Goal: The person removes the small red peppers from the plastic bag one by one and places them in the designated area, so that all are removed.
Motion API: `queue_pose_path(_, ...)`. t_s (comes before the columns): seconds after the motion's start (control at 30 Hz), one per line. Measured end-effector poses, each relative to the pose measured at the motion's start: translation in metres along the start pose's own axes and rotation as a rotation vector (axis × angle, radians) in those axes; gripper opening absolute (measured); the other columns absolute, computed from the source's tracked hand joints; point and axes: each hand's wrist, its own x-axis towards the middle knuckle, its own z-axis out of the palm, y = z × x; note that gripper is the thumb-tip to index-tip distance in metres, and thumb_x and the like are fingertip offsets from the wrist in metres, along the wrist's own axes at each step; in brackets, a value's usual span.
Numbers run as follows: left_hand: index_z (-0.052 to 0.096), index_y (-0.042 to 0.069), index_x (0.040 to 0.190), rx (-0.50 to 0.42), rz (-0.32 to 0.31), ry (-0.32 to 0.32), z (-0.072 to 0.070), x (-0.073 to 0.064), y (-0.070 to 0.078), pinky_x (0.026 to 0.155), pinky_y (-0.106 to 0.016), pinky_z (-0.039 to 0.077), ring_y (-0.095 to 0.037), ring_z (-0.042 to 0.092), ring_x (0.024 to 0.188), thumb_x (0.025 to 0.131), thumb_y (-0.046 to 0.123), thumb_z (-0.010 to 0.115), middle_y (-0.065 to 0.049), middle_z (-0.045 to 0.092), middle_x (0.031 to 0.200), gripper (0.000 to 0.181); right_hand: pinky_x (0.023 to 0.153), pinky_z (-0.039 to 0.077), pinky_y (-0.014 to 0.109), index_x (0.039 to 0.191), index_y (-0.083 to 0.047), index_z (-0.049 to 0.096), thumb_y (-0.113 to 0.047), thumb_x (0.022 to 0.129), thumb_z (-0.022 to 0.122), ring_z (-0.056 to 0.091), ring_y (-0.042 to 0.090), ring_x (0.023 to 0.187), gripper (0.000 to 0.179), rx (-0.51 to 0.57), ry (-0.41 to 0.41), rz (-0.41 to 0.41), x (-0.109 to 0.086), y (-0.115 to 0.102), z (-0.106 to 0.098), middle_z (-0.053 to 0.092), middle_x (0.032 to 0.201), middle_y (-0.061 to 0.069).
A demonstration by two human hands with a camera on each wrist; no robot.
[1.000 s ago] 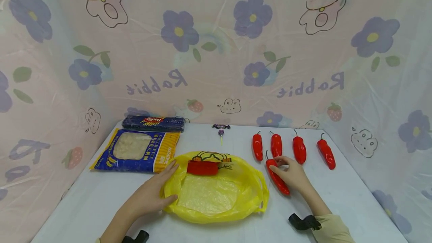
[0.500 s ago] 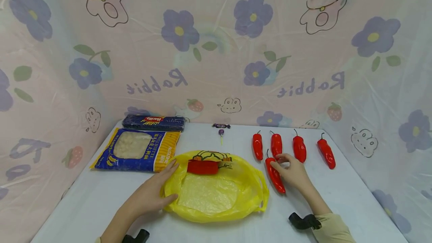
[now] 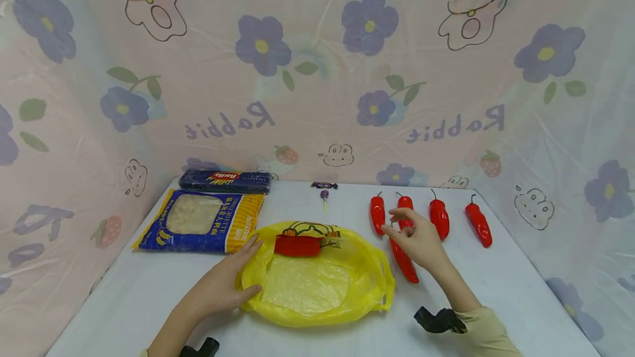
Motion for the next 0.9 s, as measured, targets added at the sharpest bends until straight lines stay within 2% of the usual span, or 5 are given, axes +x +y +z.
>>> queue_pose_path(0.27, 0.035, 0.017, 0.167, 0.006, 0.007, 0.001, 0.001, 0.001, -0.001, 0.120, -0.070, 0.035, -0.045, 0.036, 0.154, 0.092, 0.038, 0.080, -0.004, 0.022, 0.176, 0.090, 0.047, 0.044, 0.021, 0.131, -0.012, 0.068, -0.028, 0.093, 0.084, 0.046, 0.010, 0.052, 0.044, 0.109, -0.092, -0.165, -0.003, -0.046, 0.032, 0.072, 0.118, 0.009)
queue_pose_path(0.47, 0.035, 0.015, 0.167, 0.005, 0.025, 0.008, 0.002, 0.000, -0.001, 0.120, -0.070, 0.035, -0.047, 0.037, 0.153, 0.092, 0.037, 0.080, -0.005, 0.022, 0.176, 0.090, 0.044, 0.041, 0.021, 0.130, -0.014, 0.069, -0.022, 0.093, 0.084, 0.046, 0.008, 0.050, 0.042, 0.156, -0.181, -0.235, -0.003, -0.070, 0.054, 0.071, 0.119, 0.007)
queue_pose_path(0.67, 0.035, 0.017, 0.167, -0.001, 0.010, 0.000, 0.001, 0.000, -0.001, 0.120, -0.070, 0.035, -0.046, 0.036, 0.154, 0.092, 0.038, 0.080, -0.004, 0.022, 0.176, 0.091, 0.046, 0.041, 0.019, 0.131, -0.008, 0.068, -0.026, 0.094, 0.083, 0.045, 0.005, 0.053, 0.043, 0.180, -0.261, -0.261, -0.004, -0.082, 0.078, 0.071, 0.115, 0.010)
queue_pose_path(0.9, 0.034, 0.019, 0.168, -0.008, -0.003, -0.005, 0.000, 0.000, 0.000, 0.120, -0.071, 0.034, -0.046, 0.035, 0.154, 0.092, 0.038, 0.080, -0.004, 0.021, 0.177, 0.091, 0.051, 0.044, 0.018, 0.130, -0.006, 0.070, -0.028, 0.096, 0.081, 0.049, 0.006, 0.059, 0.041, 0.148, -0.337, -0.280, -0.004, -0.082, 0.107, 0.074, 0.120, 0.012)
